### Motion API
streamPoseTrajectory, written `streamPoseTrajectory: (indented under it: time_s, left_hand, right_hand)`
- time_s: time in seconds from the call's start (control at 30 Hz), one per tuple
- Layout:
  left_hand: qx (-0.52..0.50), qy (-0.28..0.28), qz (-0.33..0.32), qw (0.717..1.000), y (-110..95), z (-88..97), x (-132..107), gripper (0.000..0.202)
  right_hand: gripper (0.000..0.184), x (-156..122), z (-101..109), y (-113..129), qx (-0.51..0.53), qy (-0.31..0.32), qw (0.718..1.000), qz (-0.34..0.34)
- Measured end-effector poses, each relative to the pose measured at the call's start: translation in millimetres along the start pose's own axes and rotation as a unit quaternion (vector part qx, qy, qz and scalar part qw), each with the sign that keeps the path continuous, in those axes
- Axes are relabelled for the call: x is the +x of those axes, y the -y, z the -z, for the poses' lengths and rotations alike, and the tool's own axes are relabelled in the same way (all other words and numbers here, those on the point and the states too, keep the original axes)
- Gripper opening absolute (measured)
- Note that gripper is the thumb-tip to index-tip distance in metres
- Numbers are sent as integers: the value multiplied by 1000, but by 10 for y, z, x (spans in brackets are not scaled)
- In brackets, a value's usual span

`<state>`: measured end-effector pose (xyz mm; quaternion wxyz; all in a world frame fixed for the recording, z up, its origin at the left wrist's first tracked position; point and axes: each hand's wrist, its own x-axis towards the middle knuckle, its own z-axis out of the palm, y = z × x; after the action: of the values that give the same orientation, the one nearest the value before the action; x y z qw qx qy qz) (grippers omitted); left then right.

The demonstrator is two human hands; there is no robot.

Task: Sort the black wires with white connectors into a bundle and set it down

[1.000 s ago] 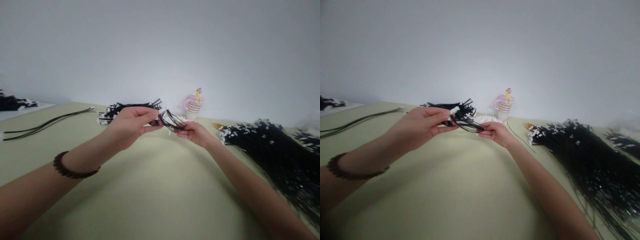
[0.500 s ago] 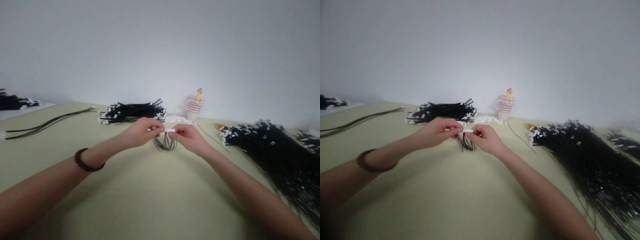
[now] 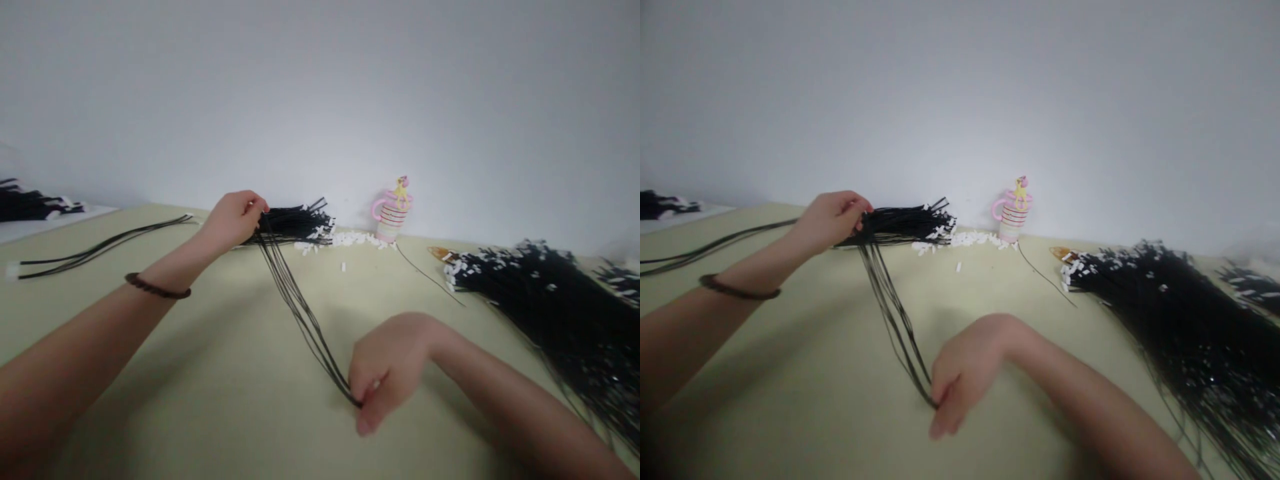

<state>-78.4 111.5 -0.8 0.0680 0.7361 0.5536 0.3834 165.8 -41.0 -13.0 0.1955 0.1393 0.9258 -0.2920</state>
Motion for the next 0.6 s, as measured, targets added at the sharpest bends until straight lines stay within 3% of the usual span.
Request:
streamPoseTrajectory:
  time_s: [0.07,0.1,0.17,0.27,0.33,0.4,0.47,0.6]
  left_hand:
    - [-4,9,23,1000,158,-152,24,29]
    - [11,18,44,999,242,-248,29,28]
    - [29,41,58,997,392,-456,25,26]
    - [48,58,44,996,533,-719,6,20]
    - [64,66,47,995,576,-811,-6,19]
    - [59,67,43,995,602,-833,-25,20]
    - [37,77,13,996,625,-814,-57,23]
    - [-24,131,-26,991,657,-778,-140,29]
  right_hand:
    - [33,72,-96,271,-154,-116,977,-88]
    - [28,105,-144,384,-194,-159,961,-118]
    - [16,193,-223,538,-253,-179,932,-189]
    - [15,398,-295,591,-264,-132,906,-304]
    - [22,533,-330,550,-247,-85,906,-332]
    - [24,598,-368,493,-239,-89,914,-316]
    - [23,552,-408,453,-251,-139,920,-267]
    - [36,218,-496,487,-278,-219,924,-142]
